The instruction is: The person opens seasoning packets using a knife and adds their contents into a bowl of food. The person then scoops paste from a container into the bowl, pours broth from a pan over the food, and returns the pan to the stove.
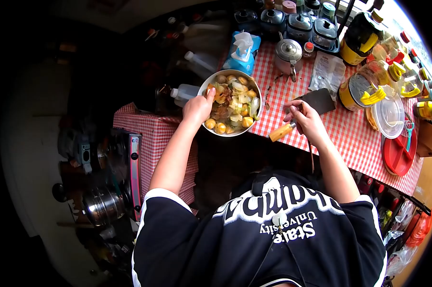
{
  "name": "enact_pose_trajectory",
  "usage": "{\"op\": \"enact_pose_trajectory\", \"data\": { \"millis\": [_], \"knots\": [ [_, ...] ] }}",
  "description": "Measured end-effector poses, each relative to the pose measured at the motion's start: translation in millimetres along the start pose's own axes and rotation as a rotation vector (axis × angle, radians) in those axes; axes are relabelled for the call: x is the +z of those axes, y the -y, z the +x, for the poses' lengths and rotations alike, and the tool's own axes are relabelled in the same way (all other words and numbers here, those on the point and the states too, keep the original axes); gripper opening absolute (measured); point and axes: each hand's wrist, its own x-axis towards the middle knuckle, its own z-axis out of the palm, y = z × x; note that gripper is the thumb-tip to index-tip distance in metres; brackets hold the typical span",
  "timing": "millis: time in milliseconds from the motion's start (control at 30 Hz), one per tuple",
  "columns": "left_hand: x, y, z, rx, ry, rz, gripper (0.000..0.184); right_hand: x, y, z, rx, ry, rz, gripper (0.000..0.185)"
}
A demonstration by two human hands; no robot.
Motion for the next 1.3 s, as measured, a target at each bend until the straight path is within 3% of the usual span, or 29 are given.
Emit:
{"op": "enact_pose_trajectory", "data": {
  "millis": [367,600,833,933,1300],
  "knots": [
    [5.5,-7.9,-4.1,0.01,0.014,0.108,0.079,-9.7,0.8,-9.5,-0.011,0.032,-0.051,0.022],
    [4.1,-2.9,-8.2,-0.052,-0.06,-0.038,0.076,1.4,16.7,2.5,-0.048,0.086,-0.171,0.027],
    [13.7,3.2,-6.6,0.102,-0.154,0.044,0.07,19.2,20.3,6.2,-0.143,0.151,-0.233,0.026],
    [20.2,3.3,-2.4,0.164,-0.195,0.074,0.068,15.2,20.4,1.5,-0.027,0.151,-0.168,0.026],
    [17.3,1.6,0.2,0.14,-0.189,0.103,0.06,-7.8,17.9,-4.5,-0.015,0.08,-0.128,0.025]
  ]
}}
